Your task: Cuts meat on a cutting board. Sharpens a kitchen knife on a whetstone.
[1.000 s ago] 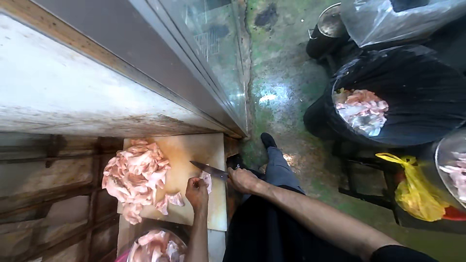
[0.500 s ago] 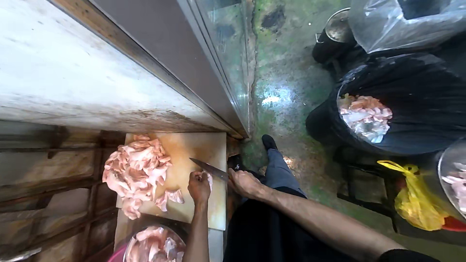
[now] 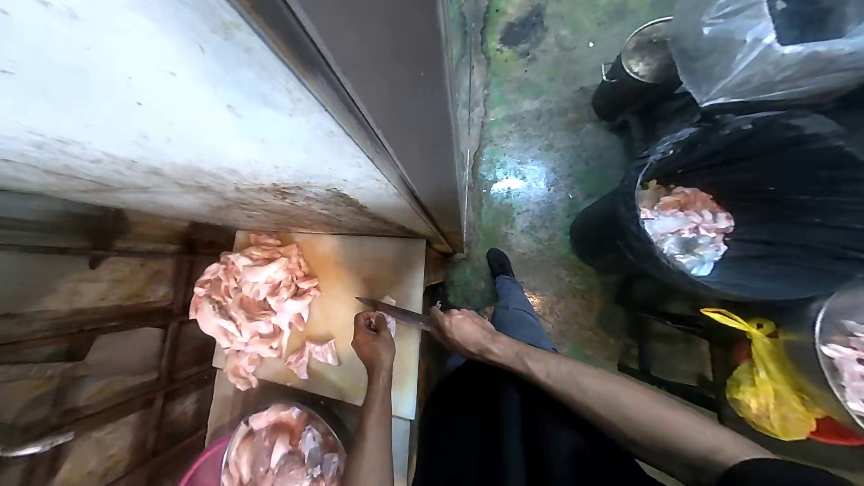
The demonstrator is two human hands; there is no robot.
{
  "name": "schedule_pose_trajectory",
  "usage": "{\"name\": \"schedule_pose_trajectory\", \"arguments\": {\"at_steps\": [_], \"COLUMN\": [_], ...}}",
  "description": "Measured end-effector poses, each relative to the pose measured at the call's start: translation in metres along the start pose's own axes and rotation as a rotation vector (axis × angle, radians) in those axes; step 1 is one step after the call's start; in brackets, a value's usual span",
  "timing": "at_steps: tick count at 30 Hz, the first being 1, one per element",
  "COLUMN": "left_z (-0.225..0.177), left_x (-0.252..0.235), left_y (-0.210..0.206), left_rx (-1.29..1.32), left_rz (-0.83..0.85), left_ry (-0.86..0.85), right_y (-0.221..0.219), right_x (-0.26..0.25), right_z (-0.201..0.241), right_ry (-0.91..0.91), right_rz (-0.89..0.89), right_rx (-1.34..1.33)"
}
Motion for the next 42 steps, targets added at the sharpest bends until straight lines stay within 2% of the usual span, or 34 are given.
{"name": "schedule_pose_trajectory", "arguments": {"at_steps": [4,12,18,21,26,31,33,39,42], "left_z": [-0.005,-0.004,0.001,-0.002,0.004,0.012,0.009,0.007,0.014], "left_x": [0.001,0.002,0.003,0.009,0.007,0.004,0.007,0.009,0.006], "left_y": [-0.002,-0.001,-0.004,-0.004,-0.001,-0.003,-0.003,-0.001,0.001], "left_rx": [-0.052,-0.04,0.106,0.094,0.143,0.26,0.232,0.196,0.289], "left_rz": [-0.009,0.012,-0.029,-0.023,-0.027,-0.067,-0.048,-0.039,-0.046], "left_ry": [-0.046,-0.133,-0.135,-0.206,-0.205,-0.186,-0.206,-0.253,-0.182], "right_y": [0.003,0.008,-0.004,-0.002,-0.003,-0.012,-0.018,-0.013,-0.017], "right_x": [0.009,-0.033,0.005,-0.003,-0.036,-0.002,0.001,-0.033,-0.025], "right_z": [-0.01,0.031,-0.025,-0.013,0.02,-0.02,-0.026,0.018,0.012], "right_ry": [-0.001,0.025,0.07,0.047,0.066,0.101,0.102,0.067,0.082], "right_rz": [0.027,0.005,0.065,0.052,0.027,0.057,0.076,0.041,0.042], "right_rx": [0.044,-0.049,-0.017,-0.031,-0.063,-0.056,-0.066,-0.141,-0.132]}}
Point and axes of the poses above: each hand's wrist, its own x-axis away from the middle knuckle, its own y-axis out of the back of the hand, z = x × y, the point moved 9 cm from there along -x, towards the middle knuckle, and after that the axes turned 1 degree about z, right-handed, at the moved point
